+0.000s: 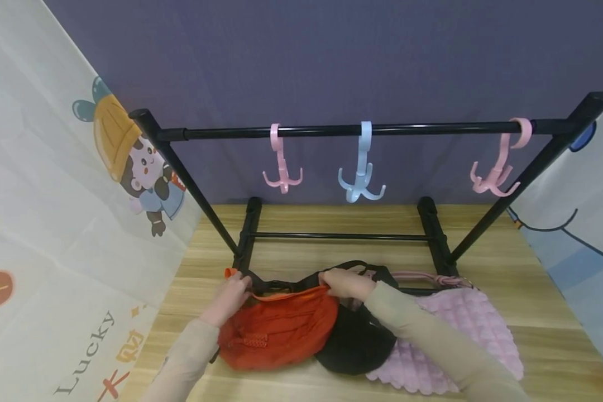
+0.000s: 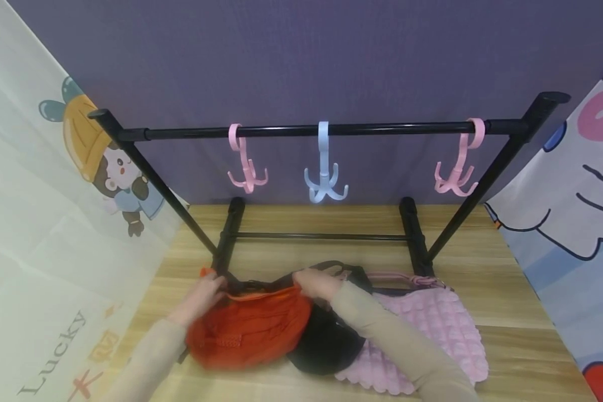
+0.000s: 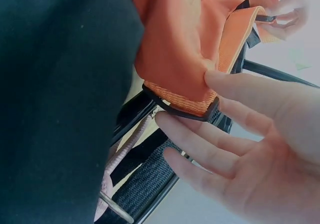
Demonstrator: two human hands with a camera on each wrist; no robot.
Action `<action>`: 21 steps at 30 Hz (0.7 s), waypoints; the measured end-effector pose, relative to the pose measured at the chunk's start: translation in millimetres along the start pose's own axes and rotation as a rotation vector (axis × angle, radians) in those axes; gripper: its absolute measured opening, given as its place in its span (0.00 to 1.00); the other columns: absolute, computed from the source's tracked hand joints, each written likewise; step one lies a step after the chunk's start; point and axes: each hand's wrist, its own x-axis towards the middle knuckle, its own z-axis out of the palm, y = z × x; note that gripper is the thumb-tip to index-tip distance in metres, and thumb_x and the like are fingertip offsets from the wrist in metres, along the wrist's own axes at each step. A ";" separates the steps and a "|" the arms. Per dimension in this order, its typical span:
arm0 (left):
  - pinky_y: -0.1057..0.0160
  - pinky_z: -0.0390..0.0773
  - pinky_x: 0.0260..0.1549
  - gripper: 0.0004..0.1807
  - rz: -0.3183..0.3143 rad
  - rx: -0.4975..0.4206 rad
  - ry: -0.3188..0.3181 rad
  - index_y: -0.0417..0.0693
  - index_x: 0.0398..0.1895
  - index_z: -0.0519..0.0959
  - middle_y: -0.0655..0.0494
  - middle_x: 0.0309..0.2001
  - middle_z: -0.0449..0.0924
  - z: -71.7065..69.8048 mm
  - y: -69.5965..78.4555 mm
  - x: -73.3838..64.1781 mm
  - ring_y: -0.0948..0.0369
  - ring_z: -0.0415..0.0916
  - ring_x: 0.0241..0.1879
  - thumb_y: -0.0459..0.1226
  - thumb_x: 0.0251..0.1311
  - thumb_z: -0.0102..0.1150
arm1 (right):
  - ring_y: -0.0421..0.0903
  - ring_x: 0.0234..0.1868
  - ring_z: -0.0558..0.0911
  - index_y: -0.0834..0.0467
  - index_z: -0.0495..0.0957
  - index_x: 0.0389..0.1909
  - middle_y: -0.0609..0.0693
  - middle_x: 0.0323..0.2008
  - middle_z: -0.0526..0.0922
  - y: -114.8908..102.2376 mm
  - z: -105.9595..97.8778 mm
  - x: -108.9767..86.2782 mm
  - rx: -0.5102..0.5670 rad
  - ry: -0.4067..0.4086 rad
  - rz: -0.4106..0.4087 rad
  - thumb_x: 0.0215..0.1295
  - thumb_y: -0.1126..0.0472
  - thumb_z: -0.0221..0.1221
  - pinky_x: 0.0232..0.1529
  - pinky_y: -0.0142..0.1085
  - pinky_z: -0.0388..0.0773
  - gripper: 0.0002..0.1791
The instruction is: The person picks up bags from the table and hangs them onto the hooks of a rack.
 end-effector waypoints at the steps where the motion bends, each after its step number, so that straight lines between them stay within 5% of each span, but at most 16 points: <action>1: 0.61 0.69 0.19 0.11 0.005 -0.011 0.013 0.44 0.20 0.71 0.53 0.23 0.65 -0.1 -0.4 -0.2 0.57 0.68 0.23 0.30 0.40 0.66 | 0.41 0.24 0.69 0.58 0.72 0.28 0.46 0.23 0.72 -0.2 -0.3 0.0 0.005 0.000 -0.004 0.55 0.68 0.57 0.28 0.35 0.68 0.03; 5: 0.61 0.70 0.20 0.09 0.001 -0.068 0.048 0.42 0.23 0.71 0.51 0.24 0.66 -2.3 -2.3 -1.9 0.56 0.69 0.24 0.27 0.43 0.63 | 0.42 0.23 0.66 0.59 0.71 0.29 0.47 0.23 0.70 -0.4 -2.6 -1.7 0.058 0.004 -0.023 0.53 0.69 0.57 0.27 0.35 0.65 0.05; 11: 0.62 0.71 0.21 0.07 -0.071 -0.152 0.012 0.42 0.27 0.70 0.51 0.26 0.68 -6.5 -6.7 -2.7 0.57 0.71 0.24 0.28 0.50 0.59 | 0.42 0.21 0.62 0.59 0.72 0.32 0.47 0.22 0.67 0.1 -6.8 -3.6 0.147 0.001 -0.042 0.52 0.70 0.57 0.24 0.33 0.60 0.07; 21: 0.63 0.70 0.21 0.03 -0.114 -0.213 0.023 0.43 0.29 0.70 0.54 0.26 0.72 -19.2 -0.3 0.6 0.61 0.71 0.24 0.30 0.55 0.55 | 0.42 0.25 0.66 0.60 0.73 0.30 0.49 0.27 0.73 1.6 -6.4 -2.2 0.151 0.031 -0.063 0.52 0.70 0.56 0.28 0.34 0.65 0.05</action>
